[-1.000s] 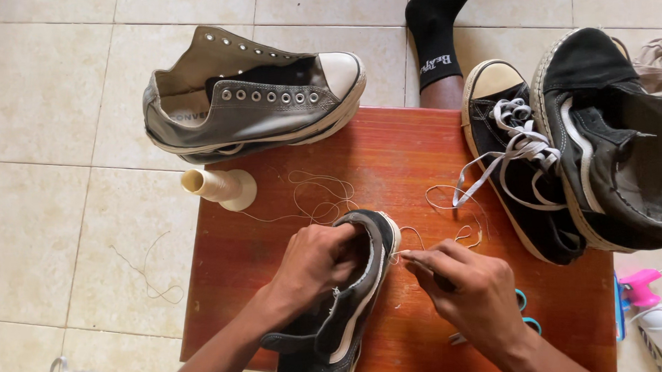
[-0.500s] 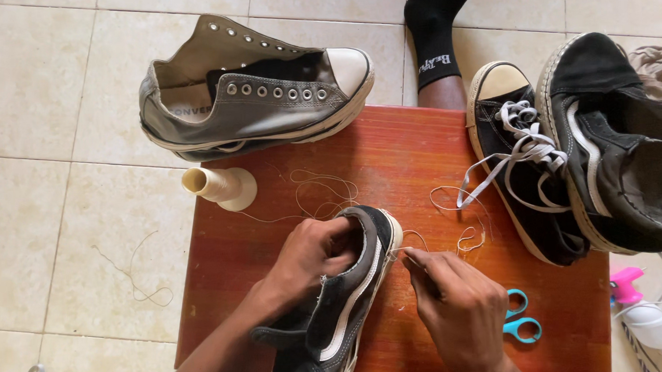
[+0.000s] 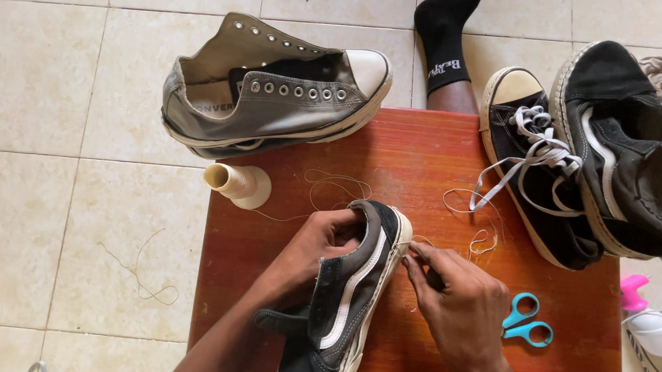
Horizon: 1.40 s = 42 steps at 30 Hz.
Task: The person sews the upper part of a shoe to its sole by hand using a needle and thread, and uses scissors to cut the thread.
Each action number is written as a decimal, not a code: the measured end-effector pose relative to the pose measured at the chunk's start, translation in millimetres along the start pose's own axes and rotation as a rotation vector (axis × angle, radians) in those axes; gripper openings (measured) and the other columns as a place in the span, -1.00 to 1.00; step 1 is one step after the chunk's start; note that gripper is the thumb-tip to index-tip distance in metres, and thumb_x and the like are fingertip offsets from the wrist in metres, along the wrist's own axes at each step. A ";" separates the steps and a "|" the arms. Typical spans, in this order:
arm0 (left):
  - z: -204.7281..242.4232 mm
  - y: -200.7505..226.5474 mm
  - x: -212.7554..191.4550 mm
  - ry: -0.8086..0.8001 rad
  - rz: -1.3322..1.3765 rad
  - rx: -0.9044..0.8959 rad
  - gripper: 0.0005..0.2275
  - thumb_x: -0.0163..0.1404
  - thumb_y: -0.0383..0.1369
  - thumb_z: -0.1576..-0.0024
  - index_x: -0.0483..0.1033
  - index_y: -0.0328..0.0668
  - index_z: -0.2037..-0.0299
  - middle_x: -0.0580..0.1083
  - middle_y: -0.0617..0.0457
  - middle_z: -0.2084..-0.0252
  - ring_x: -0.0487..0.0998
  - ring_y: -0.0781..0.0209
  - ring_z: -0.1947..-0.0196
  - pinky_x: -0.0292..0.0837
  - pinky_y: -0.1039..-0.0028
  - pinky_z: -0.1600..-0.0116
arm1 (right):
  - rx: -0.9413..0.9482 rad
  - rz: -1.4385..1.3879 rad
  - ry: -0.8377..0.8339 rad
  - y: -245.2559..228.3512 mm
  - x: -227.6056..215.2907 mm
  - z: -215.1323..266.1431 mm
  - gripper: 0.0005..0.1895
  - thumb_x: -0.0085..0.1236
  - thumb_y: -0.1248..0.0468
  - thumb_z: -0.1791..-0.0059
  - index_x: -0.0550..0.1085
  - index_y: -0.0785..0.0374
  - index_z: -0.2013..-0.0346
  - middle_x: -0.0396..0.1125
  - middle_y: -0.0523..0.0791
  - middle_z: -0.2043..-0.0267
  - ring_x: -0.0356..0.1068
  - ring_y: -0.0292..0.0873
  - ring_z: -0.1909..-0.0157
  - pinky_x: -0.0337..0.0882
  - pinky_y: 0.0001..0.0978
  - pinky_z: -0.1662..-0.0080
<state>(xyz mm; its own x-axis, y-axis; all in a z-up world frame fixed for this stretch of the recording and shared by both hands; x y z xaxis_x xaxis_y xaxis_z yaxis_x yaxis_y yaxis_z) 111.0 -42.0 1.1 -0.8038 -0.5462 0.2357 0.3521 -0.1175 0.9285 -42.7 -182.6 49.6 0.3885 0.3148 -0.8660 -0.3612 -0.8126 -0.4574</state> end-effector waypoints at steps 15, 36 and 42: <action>-1.3 -6.8 -5.1 -0.036 0.050 0.083 -0.75 0.32 -0.47 -0.35 0.76 -0.34 -0.21 0.65 0.24 -0.08 0.59 0.46 -0.09 0.63 0.51 -0.16 | 0.112 -0.782 -0.362 44.0 -25.4 -1.5 -0.76 0.34 0.19 -0.14 0.50 0.22 0.31 0.49 -0.10 0.24 0.49 -0.11 0.11 0.44 -0.26 -0.04; 0.0 -10.0 -4.2 -0.037 0.142 0.096 -0.75 0.35 -0.49 -0.34 0.73 -0.35 -0.19 0.62 0.23 -0.07 0.60 0.45 -0.09 0.67 0.53 -0.18 | -0.002 -1.449 -0.163 144.9 -105.3 -3.8 -0.72 0.05 0.15 -0.42 0.67 0.00 -0.33 0.13 -0.19 0.55 0.07 -0.29 0.59 0.21 -0.45 0.54; 2.1 -5.5 -3.9 -0.039 0.138 0.089 -0.72 0.35 -0.44 -0.34 0.73 -0.34 -0.23 0.63 0.23 -0.08 0.61 0.45 -0.08 0.63 0.52 -0.13 | 0.481 -0.210 -0.072 100.0 -82.2 -15.2 -0.84 0.60 0.23 -0.19 0.84 0.26 0.02 0.66 -0.09 0.22 0.46 -0.27 0.18 0.49 -0.35 0.06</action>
<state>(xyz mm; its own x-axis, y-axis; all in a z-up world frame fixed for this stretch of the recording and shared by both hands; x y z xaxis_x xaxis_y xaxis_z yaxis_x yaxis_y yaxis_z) 111.2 -37.5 -4.3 -0.7694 -0.5189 0.3724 0.4184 0.0311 0.9077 -97.9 -297.2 78.1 0.4407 0.4934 -0.7499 -0.6366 -0.4172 -0.6486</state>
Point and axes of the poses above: each hand's wrist, its own z-axis away from the middle knuckle, its own x-axis out of the palm, y = z × x, the point moved 9 cm from there along -z, towards the middle knuckle
